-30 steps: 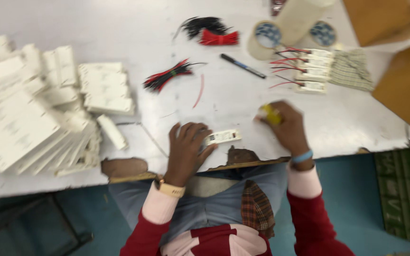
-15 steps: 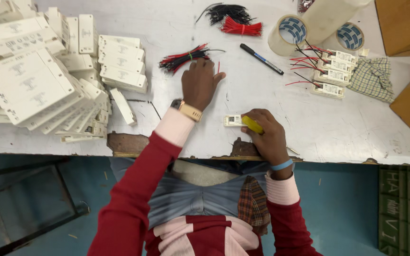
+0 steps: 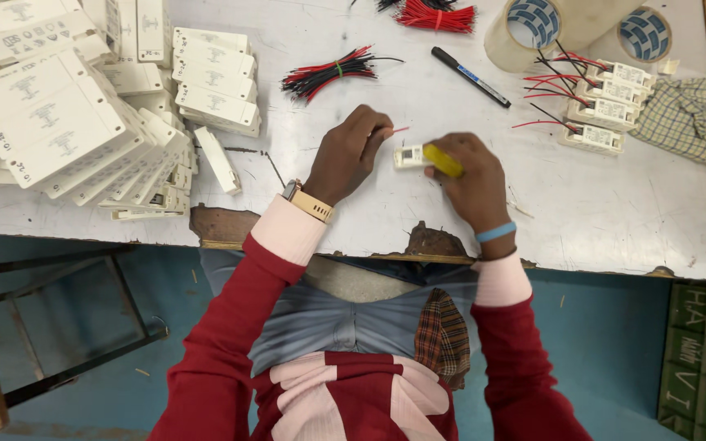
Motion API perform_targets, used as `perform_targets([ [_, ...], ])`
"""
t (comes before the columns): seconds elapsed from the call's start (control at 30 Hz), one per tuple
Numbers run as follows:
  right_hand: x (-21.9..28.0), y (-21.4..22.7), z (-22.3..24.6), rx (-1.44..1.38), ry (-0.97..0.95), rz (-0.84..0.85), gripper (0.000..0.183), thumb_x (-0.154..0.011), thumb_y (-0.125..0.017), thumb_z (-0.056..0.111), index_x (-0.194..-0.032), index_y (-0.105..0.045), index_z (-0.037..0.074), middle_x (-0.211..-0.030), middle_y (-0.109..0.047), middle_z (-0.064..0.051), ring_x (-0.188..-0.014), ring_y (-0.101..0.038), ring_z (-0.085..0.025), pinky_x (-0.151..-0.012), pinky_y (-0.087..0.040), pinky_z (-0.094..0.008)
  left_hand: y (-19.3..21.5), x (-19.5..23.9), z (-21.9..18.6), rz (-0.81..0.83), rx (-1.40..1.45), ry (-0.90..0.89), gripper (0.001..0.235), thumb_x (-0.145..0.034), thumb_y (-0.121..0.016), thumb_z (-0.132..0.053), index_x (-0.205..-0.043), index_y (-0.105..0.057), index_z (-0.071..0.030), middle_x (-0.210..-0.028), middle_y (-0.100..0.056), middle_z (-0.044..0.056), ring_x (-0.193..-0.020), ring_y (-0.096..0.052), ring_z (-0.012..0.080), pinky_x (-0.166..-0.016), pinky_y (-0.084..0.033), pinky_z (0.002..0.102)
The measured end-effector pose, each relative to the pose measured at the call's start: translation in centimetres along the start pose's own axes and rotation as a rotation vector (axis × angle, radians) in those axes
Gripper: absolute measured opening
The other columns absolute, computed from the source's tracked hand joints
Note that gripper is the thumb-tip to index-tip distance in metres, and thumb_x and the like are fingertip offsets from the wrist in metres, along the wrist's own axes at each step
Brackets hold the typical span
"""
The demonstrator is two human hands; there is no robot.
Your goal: The person assembles electrical components by inserting red and black wires into white plastic modules and tightening the terminals with a yellow screwdriver. Completed units are stacked on the table.
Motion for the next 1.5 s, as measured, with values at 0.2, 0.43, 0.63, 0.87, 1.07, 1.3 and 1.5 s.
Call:
perform_targets([
  [0.2,-3.7,1.8,1.9,0.113,0.145,-0.030,0.038,-0.079,-0.090,0.012,-0.113,-0.075,0.008,-0.117,-0.068,-0.012,-0.100,-0.068,-0.029,-0.084,-0.055,-0.038,1.2,-0.6,-1.5,-0.090,-0.077,-0.193,0.010,-0.096,-0.074,-0.011,-0.101,-0.070,-0.004,-0.100,-0.067,0.008,-0.092,-0.067,0.0253,-0.079,-0.054,0.036],
  [0.43,-7.4,7.9,1.1,-1.072,0.184,-0.165,0.053,-0.106,-0.056,0.058,-0.085,-0.047,0.010,-0.063,-0.045,-0.001,-0.048,-0.037,-0.007,-0.044,-0.027,-0.023,0.3,-0.5,0.0,-0.063,-0.032,-0.127,0.012,-0.094,-0.072,-0.008,-0.105,-0.071,-0.003,-0.102,-0.064,0.009,-0.093,-0.067,0.0242,-0.080,-0.055,0.035],
  [0.63,-11.9,3.0,0.6,-1.350,0.140,-0.148,0.061,-0.111,-0.055,0.056,-0.074,-0.036,0.011,-0.053,-0.027,0.003,-0.039,-0.024,-0.005,-0.038,-0.018,-0.026,0.6,-0.7,0.0,-0.092,-0.191,-0.133,0.009,-0.092,-0.075,-0.013,-0.101,-0.074,-0.011,-0.094,-0.068,0.004,-0.075,-0.067,0.0224,-0.066,-0.052,0.036],
  [0.87,-11.5,0.8,0.9,-1.206,-0.028,-0.193,0.061,-0.108,-0.063,0.053,-0.072,-0.034,0.014,-0.054,-0.028,0.002,-0.039,-0.028,-0.008,-0.035,-0.017,-0.024,-0.1,-0.6,0.4,-0.058,-0.151,-0.100,0.010,-0.092,-0.075,-0.015,-0.101,-0.073,-0.011,-0.091,-0.068,0.003,-0.069,-0.069,0.0203,-0.059,-0.050,0.035],
  [1.07,-11.0,0.7,1.7,-1.214,-0.030,-0.201,0.061,-0.107,-0.063,0.054,-0.072,-0.035,0.012,-0.051,-0.029,0.002,-0.039,-0.028,-0.007,-0.035,-0.016,-0.023,-0.3,-0.6,1.0,-0.040,-0.194,-0.027,0.007,-0.093,-0.074,-0.016,-0.098,-0.073,-0.012,-0.088,-0.067,0.002,-0.063,-0.066,0.0200,-0.056,-0.049,0.035],
  [1.3,-11.0,-0.2,1.2,-1.189,-0.086,-0.222,0.061,-0.105,-0.066,0.053,-0.071,-0.035,0.012,-0.057,-0.031,0.002,-0.040,-0.031,-0.007,-0.037,-0.017,-0.023,-0.5,-0.5,0.8,-0.059,-0.238,-0.062,0.007,-0.094,-0.073,-0.017,-0.099,-0.072,-0.012,-0.089,-0.066,0.001,-0.065,-0.067,0.0187,-0.057,-0.049,0.035],
  [1.5,-11.0,-0.3,1.4,-1.157,-0.068,-0.225,0.063,-0.105,-0.067,0.053,-0.070,-0.035,0.012,-0.057,-0.031,0.001,-0.040,-0.032,-0.007,-0.036,-0.018,-0.024,-0.7,-0.5,1.1,-0.037,-0.234,-0.038,0.008,-0.094,-0.073,-0.019,-0.099,-0.071,-0.012,-0.090,-0.065,0.001,-0.066,-0.066,0.0189,-0.059,-0.048,0.035],
])
Point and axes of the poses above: each hand's wrist, its own x-axis away from the middle knuckle, its own y-axis out of the back of the hand, z = x × y, the point moved 9 cm from there along -x, towards the middle knuckle
